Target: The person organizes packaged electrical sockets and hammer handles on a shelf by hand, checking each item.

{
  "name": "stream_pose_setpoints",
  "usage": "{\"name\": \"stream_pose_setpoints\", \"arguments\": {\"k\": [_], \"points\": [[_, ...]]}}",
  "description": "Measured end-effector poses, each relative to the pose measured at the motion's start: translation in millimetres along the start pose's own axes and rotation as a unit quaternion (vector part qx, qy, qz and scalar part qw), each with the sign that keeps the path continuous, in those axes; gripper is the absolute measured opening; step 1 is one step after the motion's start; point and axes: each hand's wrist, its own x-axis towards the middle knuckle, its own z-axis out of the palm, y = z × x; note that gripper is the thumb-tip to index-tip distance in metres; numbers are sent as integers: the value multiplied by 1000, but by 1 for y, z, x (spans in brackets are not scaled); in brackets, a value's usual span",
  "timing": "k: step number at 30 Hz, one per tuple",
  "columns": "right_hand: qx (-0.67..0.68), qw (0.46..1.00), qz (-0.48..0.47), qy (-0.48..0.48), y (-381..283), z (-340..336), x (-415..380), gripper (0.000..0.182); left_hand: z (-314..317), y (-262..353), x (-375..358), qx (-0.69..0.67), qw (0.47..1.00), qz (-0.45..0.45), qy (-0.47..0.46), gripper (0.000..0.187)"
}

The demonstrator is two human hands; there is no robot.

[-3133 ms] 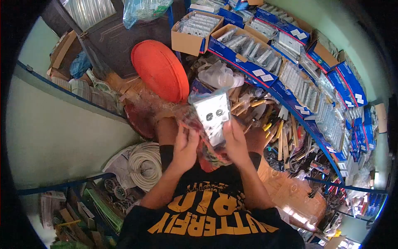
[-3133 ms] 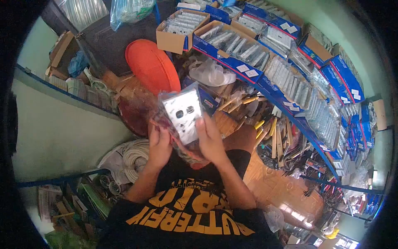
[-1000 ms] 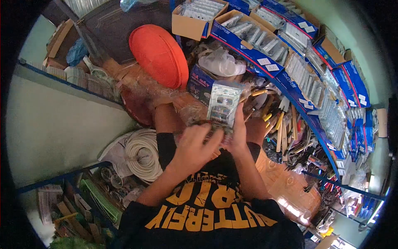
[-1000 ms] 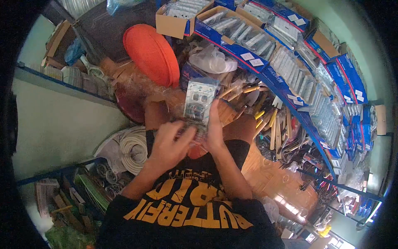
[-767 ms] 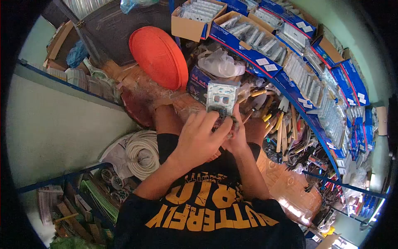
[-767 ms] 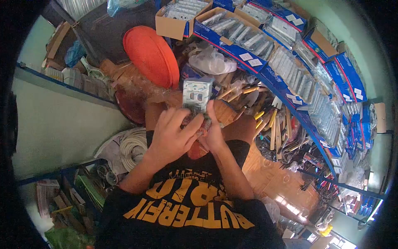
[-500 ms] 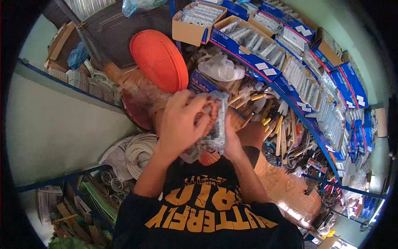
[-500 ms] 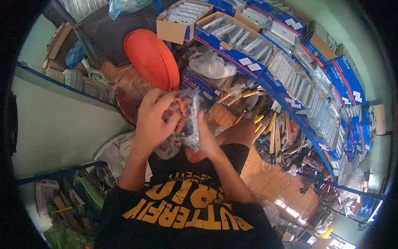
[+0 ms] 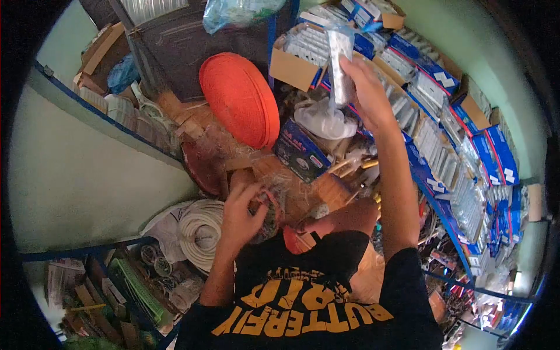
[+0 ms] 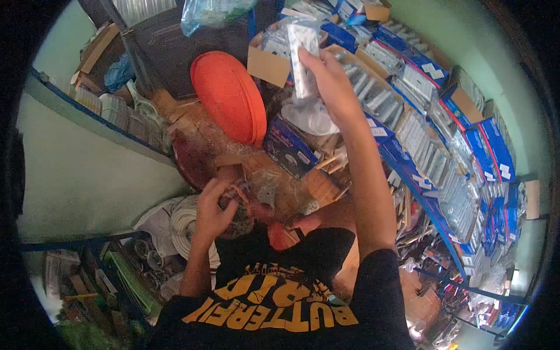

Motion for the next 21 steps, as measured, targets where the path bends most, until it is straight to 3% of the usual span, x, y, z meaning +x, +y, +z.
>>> {"name": "stream_pose_setpoints", "arguments": {"k": [1,3,7,10,12,13,14,16,21], "points": [[-1,1000,-4,-3,0,4,18,35,4,-5,-1,-28,999,34,11,36],[34,999,-31,17,5,10,45,59,5,-6,-2,-29,999,40,2,37],[-2,1000,-16,26,12,7,73,66,8,-11,-1,-46,998,38,-29,38],[-98,991,-62,71,21,2,105,72,7,-17,3,-54,997,26,-47,37],[-377,891,-232,104,21,4,126,74,6,-20,6,-51,997,21,-52,36],[-439,857,-239,125,19,13,131,68,6,-21,8,-36,998,26,-44,34],[-439,857,-239,125,16,19,135,68,5,-22,9,-21,999,32,-36,33],[-577,793,-185,63,10,29,147,65,4,-19,9,-35,999,16,-37,33],[-657,726,-203,22,40,38,171,50,2,-19,4,-36,998,-12,-41,38]]}}
